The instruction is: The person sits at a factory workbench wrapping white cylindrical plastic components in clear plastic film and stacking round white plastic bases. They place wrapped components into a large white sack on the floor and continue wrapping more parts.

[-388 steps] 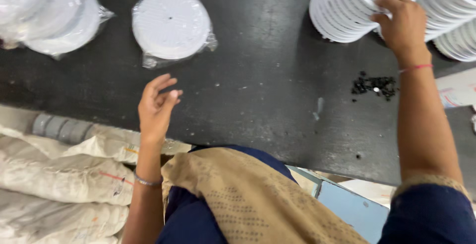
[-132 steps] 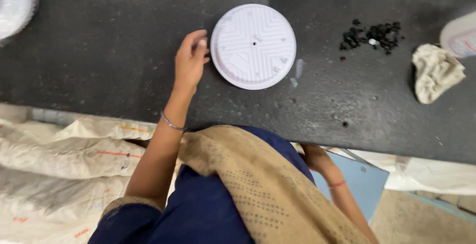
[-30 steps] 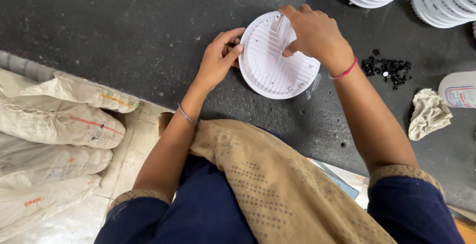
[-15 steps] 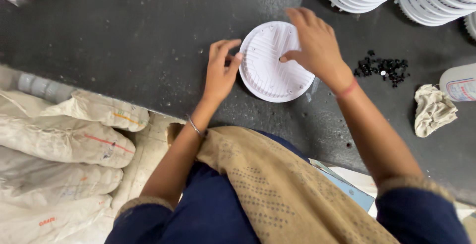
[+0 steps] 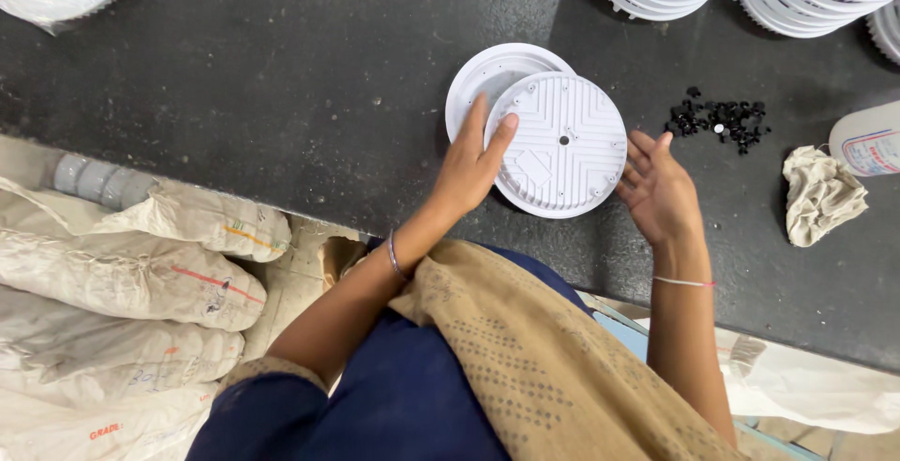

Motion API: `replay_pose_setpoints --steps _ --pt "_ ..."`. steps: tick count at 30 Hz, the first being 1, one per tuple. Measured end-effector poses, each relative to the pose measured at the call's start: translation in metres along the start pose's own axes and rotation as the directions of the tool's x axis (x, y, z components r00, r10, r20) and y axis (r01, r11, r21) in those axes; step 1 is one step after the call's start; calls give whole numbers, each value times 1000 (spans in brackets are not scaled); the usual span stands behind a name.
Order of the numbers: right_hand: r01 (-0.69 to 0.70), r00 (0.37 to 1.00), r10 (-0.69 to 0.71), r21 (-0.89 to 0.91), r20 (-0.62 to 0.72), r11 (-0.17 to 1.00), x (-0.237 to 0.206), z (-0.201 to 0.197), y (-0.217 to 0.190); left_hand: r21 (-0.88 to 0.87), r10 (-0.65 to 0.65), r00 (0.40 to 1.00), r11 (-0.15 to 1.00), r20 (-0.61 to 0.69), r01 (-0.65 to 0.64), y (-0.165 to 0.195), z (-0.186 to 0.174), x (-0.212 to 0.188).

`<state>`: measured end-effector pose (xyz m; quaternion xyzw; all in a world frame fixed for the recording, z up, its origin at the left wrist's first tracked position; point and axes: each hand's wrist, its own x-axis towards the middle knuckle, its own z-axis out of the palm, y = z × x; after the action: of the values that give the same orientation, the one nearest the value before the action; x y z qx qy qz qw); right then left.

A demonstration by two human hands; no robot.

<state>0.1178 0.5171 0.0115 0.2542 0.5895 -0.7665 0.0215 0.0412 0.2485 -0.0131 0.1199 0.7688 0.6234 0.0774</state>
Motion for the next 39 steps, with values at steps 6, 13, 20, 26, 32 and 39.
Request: replay_pose_setpoints --steps 6,13,20,26,32,39 --pt "107 994 -106 161 -12 981 -16 25 -14 -590 -161 975 777 151 220 32 4 4" --pt "458 863 -504 374 29 806 -27 44 -37 -665 220 975 734 43 -136 86 -17 7" --pt "372 855 -489 451 174 811 -26 70 -38 -822 101 986 567 131 51 79 -39 9" --pt "332 870 -450 436 202 837 -24 76 -33 -890 90 983 443 162 107 62 -47 6" --pt "250 873 -428 542 232 803 -18 73 -26 -870 94 983 483 159 95 62 -46 -2" --pt "183 874 -412 613 256 769 -15 68 -24 -809 81 984 582 156 81 75 -41 -8"
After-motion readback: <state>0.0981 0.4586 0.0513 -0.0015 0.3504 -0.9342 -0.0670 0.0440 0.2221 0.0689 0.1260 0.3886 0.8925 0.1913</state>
